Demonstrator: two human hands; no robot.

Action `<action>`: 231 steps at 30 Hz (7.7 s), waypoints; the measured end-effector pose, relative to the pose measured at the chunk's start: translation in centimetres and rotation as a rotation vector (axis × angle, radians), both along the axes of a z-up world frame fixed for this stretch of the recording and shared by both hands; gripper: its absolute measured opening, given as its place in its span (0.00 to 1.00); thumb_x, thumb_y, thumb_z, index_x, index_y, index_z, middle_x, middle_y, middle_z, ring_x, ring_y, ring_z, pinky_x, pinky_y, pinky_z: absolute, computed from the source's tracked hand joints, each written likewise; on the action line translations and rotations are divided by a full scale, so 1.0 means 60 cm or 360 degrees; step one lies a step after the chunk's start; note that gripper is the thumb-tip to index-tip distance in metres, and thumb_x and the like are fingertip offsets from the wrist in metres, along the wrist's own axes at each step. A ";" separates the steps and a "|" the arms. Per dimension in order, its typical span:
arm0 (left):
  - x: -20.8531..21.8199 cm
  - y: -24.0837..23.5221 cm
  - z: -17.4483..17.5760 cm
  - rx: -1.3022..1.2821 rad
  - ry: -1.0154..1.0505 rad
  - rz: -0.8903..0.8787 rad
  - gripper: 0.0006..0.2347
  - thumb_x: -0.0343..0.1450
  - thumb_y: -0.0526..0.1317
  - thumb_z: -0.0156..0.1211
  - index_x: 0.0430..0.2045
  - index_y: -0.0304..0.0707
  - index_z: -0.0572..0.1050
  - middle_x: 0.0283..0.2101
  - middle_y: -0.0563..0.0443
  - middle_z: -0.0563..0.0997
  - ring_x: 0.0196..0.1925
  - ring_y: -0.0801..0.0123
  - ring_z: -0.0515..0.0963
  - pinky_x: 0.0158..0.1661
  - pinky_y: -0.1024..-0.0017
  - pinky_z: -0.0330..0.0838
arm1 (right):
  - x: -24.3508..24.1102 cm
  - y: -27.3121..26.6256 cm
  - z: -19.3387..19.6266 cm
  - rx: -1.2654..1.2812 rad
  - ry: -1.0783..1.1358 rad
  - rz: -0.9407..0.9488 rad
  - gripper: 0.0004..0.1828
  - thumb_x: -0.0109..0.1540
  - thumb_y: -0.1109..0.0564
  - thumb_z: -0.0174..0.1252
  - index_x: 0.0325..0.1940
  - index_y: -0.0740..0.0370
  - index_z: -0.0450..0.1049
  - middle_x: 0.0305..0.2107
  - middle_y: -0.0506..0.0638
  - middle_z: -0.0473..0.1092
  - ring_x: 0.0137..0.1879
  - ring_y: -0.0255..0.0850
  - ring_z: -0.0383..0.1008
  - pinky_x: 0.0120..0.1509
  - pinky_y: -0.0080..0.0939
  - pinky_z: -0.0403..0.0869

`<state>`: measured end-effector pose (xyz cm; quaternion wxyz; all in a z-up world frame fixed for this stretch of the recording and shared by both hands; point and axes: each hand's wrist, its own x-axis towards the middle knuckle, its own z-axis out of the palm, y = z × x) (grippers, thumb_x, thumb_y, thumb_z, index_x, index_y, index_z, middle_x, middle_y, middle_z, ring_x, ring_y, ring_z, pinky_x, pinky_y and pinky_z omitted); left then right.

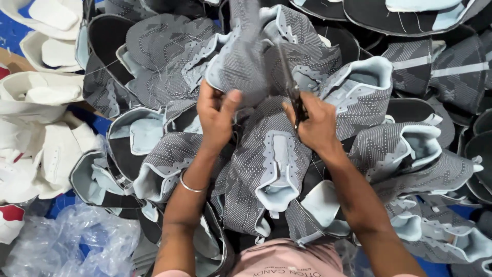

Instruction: Trimming excess material from shoe upper components with scissors.

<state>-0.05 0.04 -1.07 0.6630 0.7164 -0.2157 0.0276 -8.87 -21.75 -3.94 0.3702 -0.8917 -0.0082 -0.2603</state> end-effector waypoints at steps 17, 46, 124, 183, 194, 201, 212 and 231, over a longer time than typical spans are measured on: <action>0.018 -0.026 -0.033 -0.0210 0.0866 -0.0601 0.11 0.73 0.33 0.60 0.49 0.30 0.73 0.46 0.49 0.81 0.46 0.74 0.81 0.48 0.75 0.78 | -0.002 -0.035 -0.054 0.1640 0.0284 0.0165 0.12 0.62 0.62 0.63 0.47 0.70 0.72 0.33 0.45 0.72 0.37 0.33 0.72 0.45 0.32 0.71; 0.025 0.035 0.003 -0.0248 -0.0606 0.0275 0.22 0.76 0.39 0.65 0.61 0.44 0.61 0.56 0.38 0.73 0.55 0.60 0.76 0.60 0.66 0.75 | -0.009 0.011 0.017 -0.0147 0.0176 0.0359 0.41 0.46 0.52 0.76 0.61 0.61 0.71 0.33 0.57 0.62 0.37 0.52 0.67 0.40 0.51 0.69; 0.002 0.168 -0.170 0.0705 -0.0155 0.0114 0.18 0.75 0.39 0.62 0.57 0.32 0.70 0.46 0.36 0.80 0.45 0.53 0.80 0.47 0.62 0.75 | 0.003 -0.018 0.024 -0.0038 0.0091 0.0421 0.42 0.49 0.41 0.77 0.58 0.67 0.70 0.34 0.56 0.65 0.40 0.52 0.69 0.43 0.51 0.70; 0.063 0.036 -0.035 0.0961 -0.0446 0.0248 0.03 0.76 0.33 0.63 0.38 0.31 0.77 0.36 0.42 0.79 0.34 0.56 0.81 0.36 0.61 0.74 | 0.007 -0.033 -0.018 0.2447 0.0274 0.0471 0.43 0.53 0.72 0.51 0.74 0.66 0.55 0.58 0.57 0.68 0.68 0.55 0.70 0.79 0.59 0.67; 0.071 0.036 -0.083 0.0115 0.0673 -0.0052 0.27 0.77 0.49 0.55 0.68 0.30 0.63 0.55 0.37 0.78 0.54 0.55 0.78 0.55 0.61 0.75 | 0.009 -0.057 -0.021 0.3087 0.0285 0.0634 0.39 0.56 0.68 0.54 0.73 0.69 0.61 0.63 0.59 0.69 0.71 0.54 0.69 0.82 0.57 0.66; 0.042 0.017 -0.014 -0.0316 0.0898 -0.0825 0.33 0.77 0.52 0.61 0.72 0.29 0.56 0.65 0.43 0.72 0.67 0.68 0.72 0.67 0.68 0.66 | 0.009 -0.068 -0.030 0.2974 0.0226 0.0676 0.36 0.60 0.67 0.54 0.74 0.71 0.60 0.60 0.61 0.69 0.67 0.53 0.70 0.80 0.56 0.67; 0.035 0.045 -0.036 -0.0405 0.0823 -0.0798 0.27 0.71 0.46 0.74 0.57 0.26 0.69 0.48 0.49 0.77 0.48 0.72 0.75 0.49 0.74 0.69 | 0.016 -0.049 -0.014 0.2615 0.0180 0.0456 0.34 0.60 0.70 0.53 0.72 0.71 0.57 0.59 0.61 0.70 0.62 0.51 0.76 0.70 0.50 0.77; 0.016 0.030 0.010 0.0135 -0.0003 -0.0448 0.12 0.74 0.34 0.68 0.50 0.31 0.74 0.39 0.54 0.73 0.41 0.74 0.71 0.44 0.72 0.67 | 0.003 -0.005 0.012 0.1020 0.0370 0.0212 0.35 0.65 0.58 0.66 0.74 0.66 0.62 0.43 0.54 0.76 0.42 0.36 0.74 0.48 0.33 0.73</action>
